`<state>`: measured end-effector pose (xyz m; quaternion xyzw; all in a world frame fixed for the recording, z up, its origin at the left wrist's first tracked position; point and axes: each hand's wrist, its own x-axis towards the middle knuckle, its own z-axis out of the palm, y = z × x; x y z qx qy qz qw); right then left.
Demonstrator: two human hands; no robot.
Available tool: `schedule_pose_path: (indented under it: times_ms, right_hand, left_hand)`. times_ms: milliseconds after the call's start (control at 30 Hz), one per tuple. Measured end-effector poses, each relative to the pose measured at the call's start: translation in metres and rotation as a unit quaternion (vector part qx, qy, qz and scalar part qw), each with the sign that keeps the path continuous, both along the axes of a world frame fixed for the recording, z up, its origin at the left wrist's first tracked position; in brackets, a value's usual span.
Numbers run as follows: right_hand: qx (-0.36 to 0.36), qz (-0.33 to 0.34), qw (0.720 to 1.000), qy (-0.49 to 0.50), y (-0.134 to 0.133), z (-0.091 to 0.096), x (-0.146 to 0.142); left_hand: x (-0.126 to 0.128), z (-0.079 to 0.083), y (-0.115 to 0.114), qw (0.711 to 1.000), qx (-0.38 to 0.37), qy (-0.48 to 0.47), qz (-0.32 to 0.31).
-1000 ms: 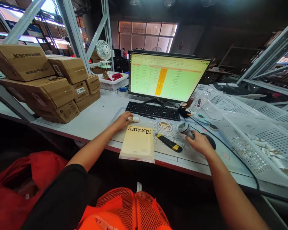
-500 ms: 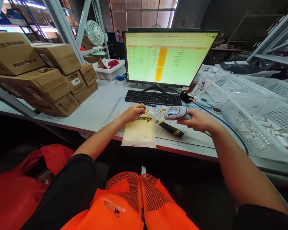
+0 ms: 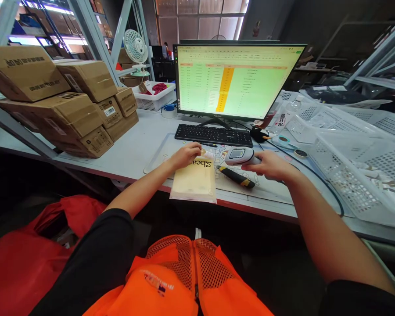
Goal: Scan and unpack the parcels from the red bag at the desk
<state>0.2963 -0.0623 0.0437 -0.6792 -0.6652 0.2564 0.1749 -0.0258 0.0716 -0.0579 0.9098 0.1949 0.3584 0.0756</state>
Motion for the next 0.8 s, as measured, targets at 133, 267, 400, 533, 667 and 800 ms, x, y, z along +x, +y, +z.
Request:
schedule_pose_path:
  times_ms: [133,267,400,533,667,800]
  right_hand:
    - [-0.04,-0.011,0.999,-0.02,-0.001,0.002,-0.002]
    - [-0.022,0.003,1.0,-0.013,-0.002,0.001,-0.003]
    - [-0.012,0.011,1.0,-0.017,-0.004,-0.002,0.0]
    - [0.01,0.012,0.999,-0.035,-0.002,-0.006,0.011]
    - [0.07,-0.015,0.985,-0.159,0.007,-0.024,0.025]
    - [0.067,-0.075,0.965,-0.242,0.017,-0.06,0.027]
  left_hand:
    - [0.003,0.011,0.024,0.994,-0.055,0.016,0.092]
    - [0.009,0.024,0.047,0.984,-0.096,0.043,0.143]
    - [0.013,0.031,0.055,0.978,-0.112,0.06,0.165]
    - [0.019,0.032,0.042,0.981,-0.093,0.086,0.145]
    - [0.021,0.026,0.004,0.989,-0.043,0.085,0.117]
    - [0.01,0.011,-0.027,0.996,-0.029,0.075,0.043]
